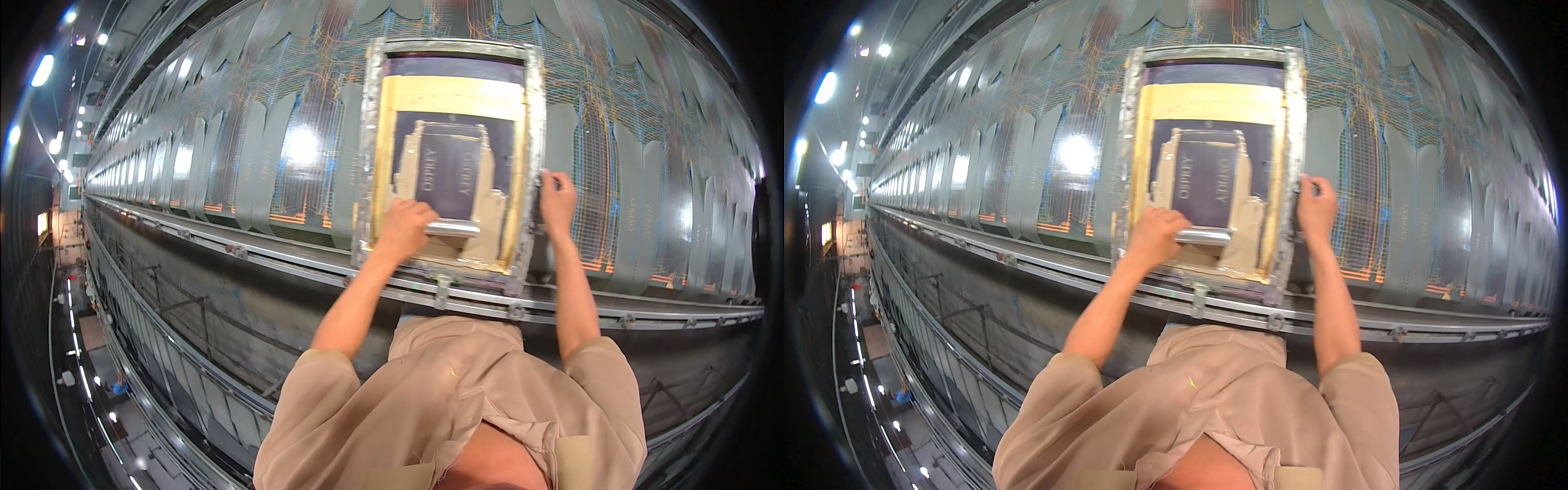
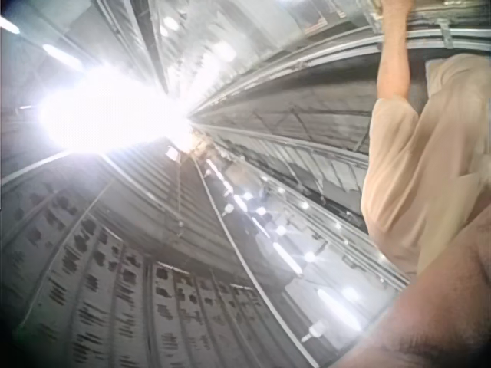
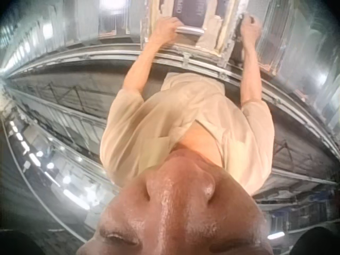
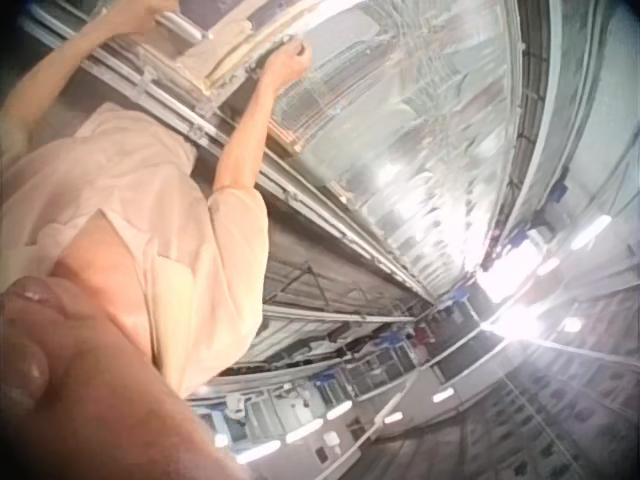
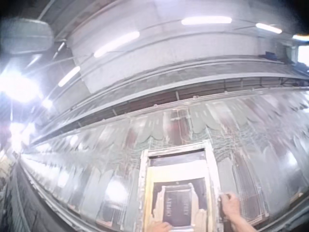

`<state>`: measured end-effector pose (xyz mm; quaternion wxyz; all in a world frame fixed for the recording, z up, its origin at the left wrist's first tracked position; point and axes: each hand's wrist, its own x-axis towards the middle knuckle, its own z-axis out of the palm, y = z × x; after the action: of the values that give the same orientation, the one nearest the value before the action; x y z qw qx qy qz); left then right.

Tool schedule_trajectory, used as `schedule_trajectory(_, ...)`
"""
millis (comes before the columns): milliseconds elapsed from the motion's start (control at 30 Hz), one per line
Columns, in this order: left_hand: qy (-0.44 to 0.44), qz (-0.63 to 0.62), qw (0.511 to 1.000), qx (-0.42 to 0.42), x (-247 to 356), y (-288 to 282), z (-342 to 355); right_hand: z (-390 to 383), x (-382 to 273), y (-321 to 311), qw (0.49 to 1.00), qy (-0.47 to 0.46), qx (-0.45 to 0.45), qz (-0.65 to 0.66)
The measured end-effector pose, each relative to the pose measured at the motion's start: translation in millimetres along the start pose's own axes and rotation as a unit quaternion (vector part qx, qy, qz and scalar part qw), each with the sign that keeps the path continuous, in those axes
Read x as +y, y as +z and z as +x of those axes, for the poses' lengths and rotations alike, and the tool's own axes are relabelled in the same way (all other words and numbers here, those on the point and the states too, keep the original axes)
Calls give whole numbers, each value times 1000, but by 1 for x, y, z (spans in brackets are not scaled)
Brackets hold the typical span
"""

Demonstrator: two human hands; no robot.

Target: The person uses a squeegee to spread ink across a screen printing frame mounted on a large curved surface. They repeatedly pull the squeegee down the screen to transfer ink onto the surface below, occasionally lifting the frame to check the progress.

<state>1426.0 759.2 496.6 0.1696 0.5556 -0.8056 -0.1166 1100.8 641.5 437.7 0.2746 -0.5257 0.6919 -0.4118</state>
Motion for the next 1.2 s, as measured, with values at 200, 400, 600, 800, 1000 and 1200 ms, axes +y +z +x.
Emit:
schedule_trajectory(200, 42, 9, 999, 13, -135, -77, -65, -67, -82, 138, 999, 2, 14, 36)
schedule_trajectory(400, 61, 16, 998, 8, -125, -77, -126, -74, -105, 146, 998, 58, 0, -9)
schedule_trajectory(600, 64, 13, 998, -6, -138, -66, -123, -68, -88, 158, 997, 41, 14, -62)
schedule_trajectory(800, 77, 12, 997, 14, -190, -67, -37, -64, -101, 152, 980, 80, -81, -164)
schedule_trajectory(1000, 72, -11, 997, 3, -236, -79, 72, -19, -191, 164, 969, -157, -190, -1)
schedule_trajectory(1200, 5, -21, 994, -106, -250, -84, 122, 20, -230, 238, 849, -208, -437, -212)
